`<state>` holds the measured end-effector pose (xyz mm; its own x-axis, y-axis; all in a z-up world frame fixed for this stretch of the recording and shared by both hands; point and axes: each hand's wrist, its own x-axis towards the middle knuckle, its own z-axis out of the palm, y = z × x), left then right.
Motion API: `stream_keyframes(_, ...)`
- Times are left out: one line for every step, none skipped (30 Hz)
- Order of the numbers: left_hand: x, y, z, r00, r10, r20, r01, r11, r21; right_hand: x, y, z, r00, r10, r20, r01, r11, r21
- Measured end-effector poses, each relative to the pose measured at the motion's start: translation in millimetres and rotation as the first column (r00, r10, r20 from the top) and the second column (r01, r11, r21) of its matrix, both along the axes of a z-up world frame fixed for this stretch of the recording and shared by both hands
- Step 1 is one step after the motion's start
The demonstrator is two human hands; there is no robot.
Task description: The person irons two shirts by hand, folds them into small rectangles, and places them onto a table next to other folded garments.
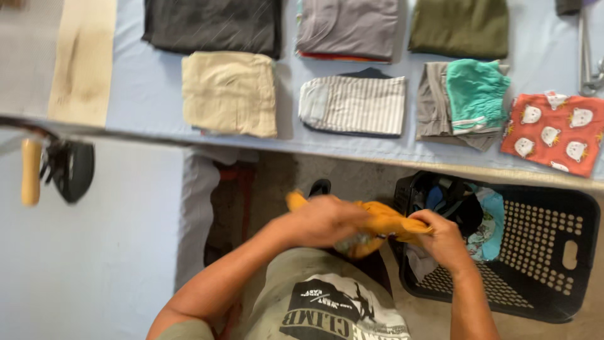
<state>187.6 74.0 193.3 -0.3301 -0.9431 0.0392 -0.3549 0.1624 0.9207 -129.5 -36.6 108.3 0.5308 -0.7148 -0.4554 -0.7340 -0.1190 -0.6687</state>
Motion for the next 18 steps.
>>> stream_keyframes(14,12,2,0.99,0.098,0.105,-0.103,0.994,0.039,-3,1,7,0.995,-0.021,0.101,0.027,0.998,-0.062)
stream_keyframes(21,31,6,0.968,0.22,0.122,-0.225,0.974,0.026,-6,1,12,0.978,-0.036,0.203,0.061,0.991,-0.12)
stream_keyframes(26,44,7,0.953,0.281,0.11,-0.283,0.959,0.004,-9,8,16,0.98,-0.016,0.2,0.054,0.981,-0.185)
stream_keyframes(27,58,10,0.932,0.353,0.084,-0.354,0.935,-0.002,-7,6,14,0.982,0.005,0.191,0.044,0.967,-0.25)
stream_keyframes(23,66,16,0.909,0.411,0.065,-0.412,0.911,0.006,-11,6,13,0.985,-0.01,0.171,0.044,0.979,-0.197)
stream_keyframes(18,67,20,0.898,0.41,0.16,-0.435,0.882,0.181,-17,7,14,0.988,-0.025,0.154,0.047,0.989,-0.142)
stream_keyframes(16,68,19,0.871,0.411,0.268,-0.484,0.811,0.328,-18,7,13,0.984,-0.053,0.168,0.073,0.99,-0.117)
stream_keyframes(13,64,12,0.869,0.454,0.197,-0.495,0.799,0.343,-23,7,15,0.98,-0.082,0.183,0.1,0.991,-0.091)
stream_keyframes(8,63,8,0.85,0.509,0.139,-0.522,0.771,0.365,-29,2,17,0.954,-0.131,0.271,0.147,0.988,-0.04)
stream_keyframes(3,61,2,0.824,0.561,0.083,-0.545,0.742,0.39,-34,-3,17,0.917,-0.181,0.355,0.188,0.982,0.014)
stream_keyframes(0,56,-4,0.838,0.545,0.024,-0.527,0.799,0.288,-38,-10,17,0.873,-0.219,0.436,0.206,0.975,0.078)
stream_keyframes(2,45,-12,0.854,0.52,-0.032,-0.506,0.843,0.181,-45,-21,20,0.869,-0.275,0.41,0.236,0.961,0.144)
stream_keyframes(1,35,-19,0.845,0.533,0.027,-0.527,0.824,0.207,-52,-28,25,0.869,-0.324,0.374,0.257,0.941,0.219)
stream_keyframes(-1,24,-26,0.835,0.543,0.087,-0.547,0.804,0.231,-59,-31,30,0.863,-0.334,0.379,0.259,0.937,0.235)
stream_keyframes(-4,12,-31,0.831,0.554,0.046,-0.544,0.793,0.274,-63,-39,39,0.858,-0.338,0.388,0.259,0.935,0.242)
stream_keyframes(-8,5,-35,0.825,0.566,0.004,-0.538,0.782,0.316,-65,-42,47,0.852,-0.341,0.397,0.258,0.933,0.25)
stream_keyframes(-13,-2,-39,0.815,0.572,-0.093,-0.511,0.785,0.35,-66,-42,56,0.849,-0.364,0.383,0.271,0.923,0.274)
stream_keyframes(-18,-9,-42,0.796,0.575,-0.189,-0.48,0.79,0.382,-68,-42,65,0.846,-0.385,0.368,0.285,0.911,0.298)
